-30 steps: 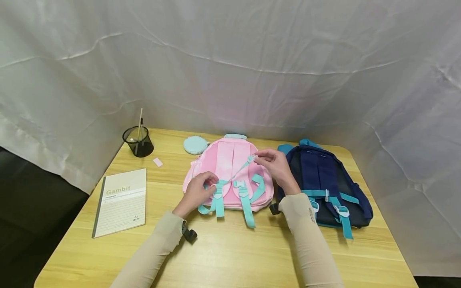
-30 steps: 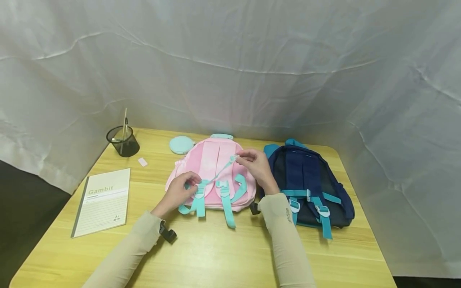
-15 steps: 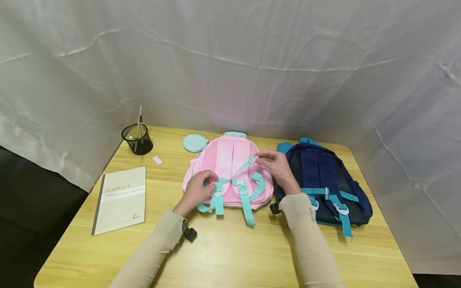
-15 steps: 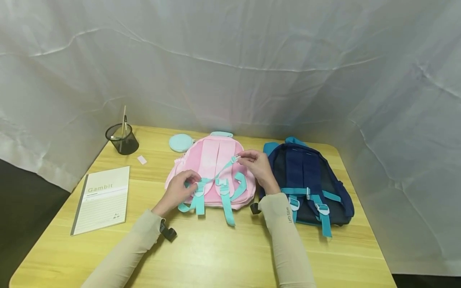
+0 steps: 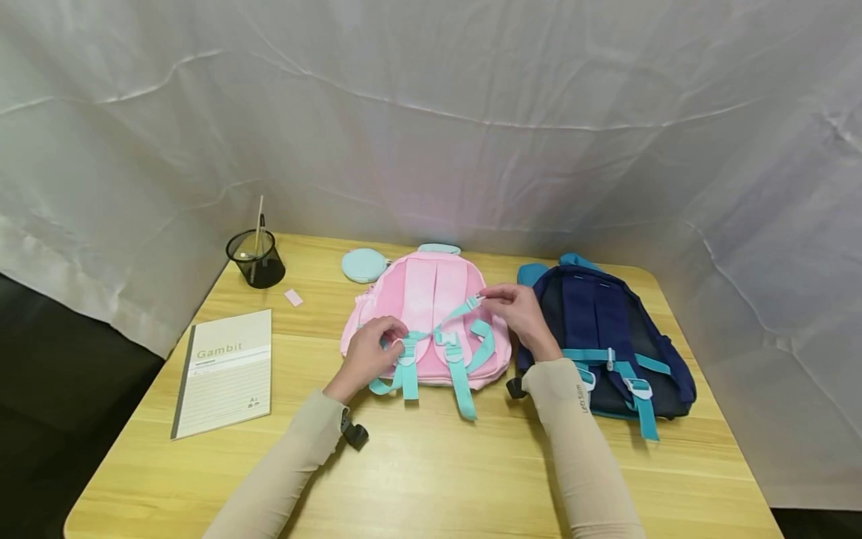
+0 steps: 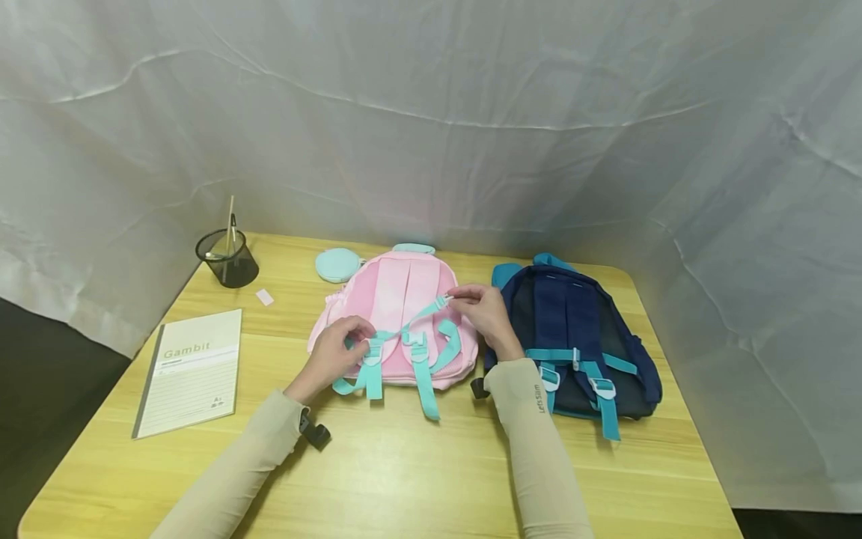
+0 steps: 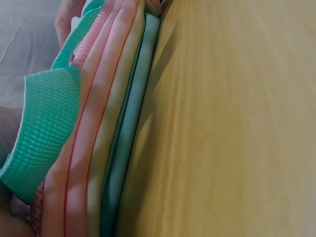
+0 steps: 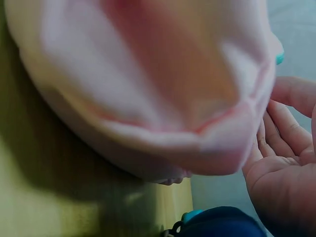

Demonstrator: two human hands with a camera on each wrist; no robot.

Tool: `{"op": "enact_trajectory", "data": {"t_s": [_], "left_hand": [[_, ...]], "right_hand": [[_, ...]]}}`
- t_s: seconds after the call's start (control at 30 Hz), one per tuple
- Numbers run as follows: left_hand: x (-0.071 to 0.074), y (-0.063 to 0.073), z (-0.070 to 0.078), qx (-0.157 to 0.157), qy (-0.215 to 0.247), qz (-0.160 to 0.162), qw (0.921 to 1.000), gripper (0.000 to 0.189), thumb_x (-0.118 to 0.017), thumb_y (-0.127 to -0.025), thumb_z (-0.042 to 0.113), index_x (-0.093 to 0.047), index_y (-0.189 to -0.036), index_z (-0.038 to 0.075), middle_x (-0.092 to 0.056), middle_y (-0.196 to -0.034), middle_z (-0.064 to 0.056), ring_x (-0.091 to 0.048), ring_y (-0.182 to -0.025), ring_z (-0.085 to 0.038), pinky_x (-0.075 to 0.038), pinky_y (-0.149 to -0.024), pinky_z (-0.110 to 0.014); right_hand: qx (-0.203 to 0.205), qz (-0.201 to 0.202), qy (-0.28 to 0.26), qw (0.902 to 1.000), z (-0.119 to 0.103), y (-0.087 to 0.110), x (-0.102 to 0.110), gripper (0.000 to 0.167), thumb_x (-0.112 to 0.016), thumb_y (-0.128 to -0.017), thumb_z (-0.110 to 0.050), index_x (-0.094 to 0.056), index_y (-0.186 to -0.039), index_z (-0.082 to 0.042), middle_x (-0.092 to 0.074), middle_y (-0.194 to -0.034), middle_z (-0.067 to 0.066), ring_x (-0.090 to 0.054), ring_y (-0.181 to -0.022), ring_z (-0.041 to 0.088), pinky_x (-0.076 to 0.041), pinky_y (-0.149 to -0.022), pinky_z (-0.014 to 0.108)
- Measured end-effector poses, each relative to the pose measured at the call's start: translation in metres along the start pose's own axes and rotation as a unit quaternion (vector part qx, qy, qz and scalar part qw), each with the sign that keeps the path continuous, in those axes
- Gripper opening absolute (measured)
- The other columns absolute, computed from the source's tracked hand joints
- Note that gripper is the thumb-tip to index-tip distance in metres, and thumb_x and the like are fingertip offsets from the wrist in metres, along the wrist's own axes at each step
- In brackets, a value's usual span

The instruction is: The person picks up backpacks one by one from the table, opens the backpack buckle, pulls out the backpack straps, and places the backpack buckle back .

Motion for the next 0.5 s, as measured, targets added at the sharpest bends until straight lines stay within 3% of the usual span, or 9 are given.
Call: {"op": "enact_trajectory", "data": {"t_s": [0.23, 0.5], "left_hand": [[0.0, 0.001, -0.001, -0.001, 0.002, 0.003, 1.0, 0.019, -0.068, -0.084, 0.005, -0.072, -0.1, 0.014, -0.068, -0.094, 0.001, -0.059, -0.087, -0.016, -0.049, -0.081, -0.035], [0.0, 0.0, 0.0, -0.005, -0.002, 0.007, 1.0, 0.018, -0.067, -0.084, 0.007, -0.072, -0.1, 0.015, -0.067, -0.093, 0.002, -0.059, -0.087, -0.015, -0.05, -0.081, -0.034]], "right_hand": [[-0.014, 0.005, 0.033, 0.9994, 0.008, -0.002, -0.001, 0.023, -0.076, -0.095, -0.012, -0.077, -0.115, -0.003, -0.074, -0.118, 0.017, -0.069, -0.103, 0.021, -0.055, -0.083, 0.018], [-0.027, 0.009, 0.054, 0.9981, 0.015, -0.003, -0.002, 0.021, -0.078, -0.093, -0.011, -0.078, -0.113, -0.006, -0.076, -0.115, 0.014, -0.07, -0.098, 0.02, -0.056, -0.08, 0.019]]}}
Point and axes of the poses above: each hand's wrist, its own y-axis away from the middle knuckle, its own x-axis out of the back of the hand, z = x × y, the point moved 5 cm from there along -y, towards the middle knuckle
